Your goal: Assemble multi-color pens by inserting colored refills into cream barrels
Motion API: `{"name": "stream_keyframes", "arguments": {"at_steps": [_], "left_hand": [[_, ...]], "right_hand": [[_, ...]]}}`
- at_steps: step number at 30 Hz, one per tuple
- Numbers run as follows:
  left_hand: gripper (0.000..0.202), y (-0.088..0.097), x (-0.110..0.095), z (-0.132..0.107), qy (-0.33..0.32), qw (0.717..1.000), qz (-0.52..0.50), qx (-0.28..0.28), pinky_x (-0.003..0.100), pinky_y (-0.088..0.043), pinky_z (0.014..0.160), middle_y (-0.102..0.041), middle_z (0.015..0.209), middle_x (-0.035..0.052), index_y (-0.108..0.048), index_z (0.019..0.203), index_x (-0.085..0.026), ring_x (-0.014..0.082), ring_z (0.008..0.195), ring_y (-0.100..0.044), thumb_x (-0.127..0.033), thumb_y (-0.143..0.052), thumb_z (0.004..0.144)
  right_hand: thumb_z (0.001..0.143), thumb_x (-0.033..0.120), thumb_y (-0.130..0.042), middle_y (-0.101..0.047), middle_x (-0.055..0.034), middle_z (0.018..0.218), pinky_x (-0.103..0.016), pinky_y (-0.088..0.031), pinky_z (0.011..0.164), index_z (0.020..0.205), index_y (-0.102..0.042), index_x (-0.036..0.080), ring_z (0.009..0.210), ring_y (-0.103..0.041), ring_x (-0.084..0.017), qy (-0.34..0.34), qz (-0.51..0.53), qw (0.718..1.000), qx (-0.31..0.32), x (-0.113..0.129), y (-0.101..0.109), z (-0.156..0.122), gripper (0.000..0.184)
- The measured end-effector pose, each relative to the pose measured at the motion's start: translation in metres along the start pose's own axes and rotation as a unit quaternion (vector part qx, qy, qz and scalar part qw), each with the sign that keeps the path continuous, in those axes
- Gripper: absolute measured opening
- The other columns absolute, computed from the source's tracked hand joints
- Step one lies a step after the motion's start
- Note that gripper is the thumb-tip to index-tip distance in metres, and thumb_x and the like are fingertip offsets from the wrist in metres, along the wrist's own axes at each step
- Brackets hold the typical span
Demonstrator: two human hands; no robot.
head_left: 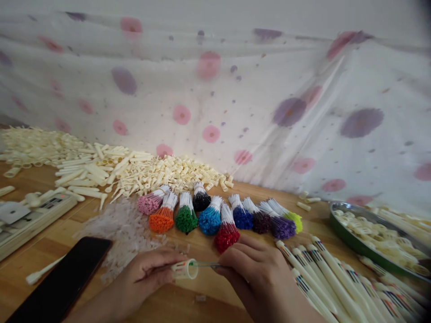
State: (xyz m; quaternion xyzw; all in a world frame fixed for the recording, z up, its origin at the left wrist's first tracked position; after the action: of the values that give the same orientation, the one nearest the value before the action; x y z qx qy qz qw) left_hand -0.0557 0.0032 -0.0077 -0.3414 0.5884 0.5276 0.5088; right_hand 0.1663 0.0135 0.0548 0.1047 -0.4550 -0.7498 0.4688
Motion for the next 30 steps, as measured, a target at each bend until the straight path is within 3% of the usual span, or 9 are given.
{"name": "stream_keyframes", "arguments": {"at_steps": [9, 17, 19, 22, 26, 28, 30], "left_hand": [[0.027, 0.0, -0.005, -0.001, -0.074, 0.994, 0.023, -0.073, 0.029, -0.055, 0.077, -0.077, 0.088, -0.0003, -0.075, 0.086, -0.038, 0.0216, 0.083, -0.07, -0.019, -0.07, 0.068], [0.028, 0.001, -0.002, -0.004, -0.128, 0.981, 0.032, -0.141, 0.025, -0.054, 0.074, -0.074, 0.087, 0.0003, -0.075, 0.085, -0.035, 0.0191, 0.084, -0.068, -0.015, -0.072, 0.065], [0.025, 0.001, -0.001, -0.003, -0.109, 0.982, 0.032, -0.15, 0.024, -0.054, 0.074, -0.074, 0.086, 0.0005, -0.075, 0.084, -0.033, 0.019, 0.084, -0.068, -0.016, -0.071, 0.066], [0.017, 0.001, 0.001, -0.001, -0.062, 0.982, 0.031, -0.176, 0.023, -0.054, 0.073, -0.073, 0.085, -0.0005, -0.072, 0.081, -0.03, 0.0185, 0.082, -0.068, -0.02, -0.07, 0.067], [0.016, 0.004, 0.004, 0.001, -0.015, 0.976, 0.009, -0.219, 0.023, -0.053, 0.073, -0.072, 0.086, -0.0012, -0.068, 0.085, -0.027, 0.0184, 0.083, -0.067, -0.026, -0.068, 0.069], [0.019, 0.007, 0.006, 0.002, 0.002, 0.97, -0.007, -0.244, 0.024, -0.053, 0.074, -0.071, 0.086, -0.0004, -0.066, 0.087, -0.025, 0.019, 0.083, -0.066, -0.031, -0.068, 0.069], [0.026, 0.01, 0.009, 0.003, 0.015, 0.963, -0.026, -0.269, 0.025, -0.052, 0.074, -0.071, 0.087, 0.0007, -0.065, 0.09, -0.023, 0.0198, 0.082, -0.066, -0.038, -0.069, 0.069]], "right_hand": [[0.088, 0.017, -0.053, -0.056, 0.0011, 0.056, -0.022, -0.032, 0.05, 0.066, -0.054, 0.017, 0.055, -0.048, -0.012, 0.0, 0.04, 0.999, -0.018, 0.001, -0.008, -0.002, 0.022], [0.089, 0.015, -0.052, -0.062, -0.0025, 0.065, -0.024, -0.036, 0.054, 0.077, -0.057, 0.016, 0.059, -0.049, -0.014, 0.079, 0.029, 0.996, -0.018, 0.001, -0.004, 0.003, 0.013], [0.089, 0.017, -0.053, -0.062, -0.0026, 0.068, -0.024, -0.037, 0.056, 0.079, -0.058, 0.017, 0.064, -0.052, -0.015, 0.05, 0.025, 0.998, 0.006, -0.006, -0.002, 0.004, 0.011], [0.084, 0.016, -0.059, -0.063, -0.0018, 0.073, -0.023, -0.04, 0.059, 0.078, -0.058, 0.018, 0.069, -0.057, -0.016, -0.067, 0.012, 0.995, 0.07, -0.017, -0.005, 0.005, 0.006], [0.081, 0.02, -0.063, -0.067, -0.0034, 0.084, -0.024, -0.042, 0.062, 0.081, -0.061, 0.019, 0.076, -0.062, -0.018, -0.207, -0.046, 0.949, 0.234, -0.021, -0.03, 0.005, 0.003], [0.081, 0.02, -0.062, -0.068, -0.006, 0.09, -0.026, -0.042, 0.065, 0.084, -0.062, 0.017, 0.083, -0.062, -0.021, -0.229, -0.089, 0.924, 0.293, -0.02, -0.047, 0.004, 0.005], [0.08, 0.02, -0.062, -0.068, -0.008, 0.093, -0.026, -0.042, 0.068, 0.086, -0.063, 0.016, 0.088, -0.062, -0.023, -0.241, -0.119, 0.912, 0.31, -0.019, -0.06, 0.002, 0.008]]}}
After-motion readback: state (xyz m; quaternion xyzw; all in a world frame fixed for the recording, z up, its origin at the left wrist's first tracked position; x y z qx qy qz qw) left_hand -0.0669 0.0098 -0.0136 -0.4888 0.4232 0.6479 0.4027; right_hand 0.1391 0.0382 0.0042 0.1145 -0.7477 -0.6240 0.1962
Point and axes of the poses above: each hand's wrist, its own z-axis towards the middle knuckle, its own y-axis out of the back of the hand, x = y × z, the point moved 2 cm from there along z, towards the middle knuckle
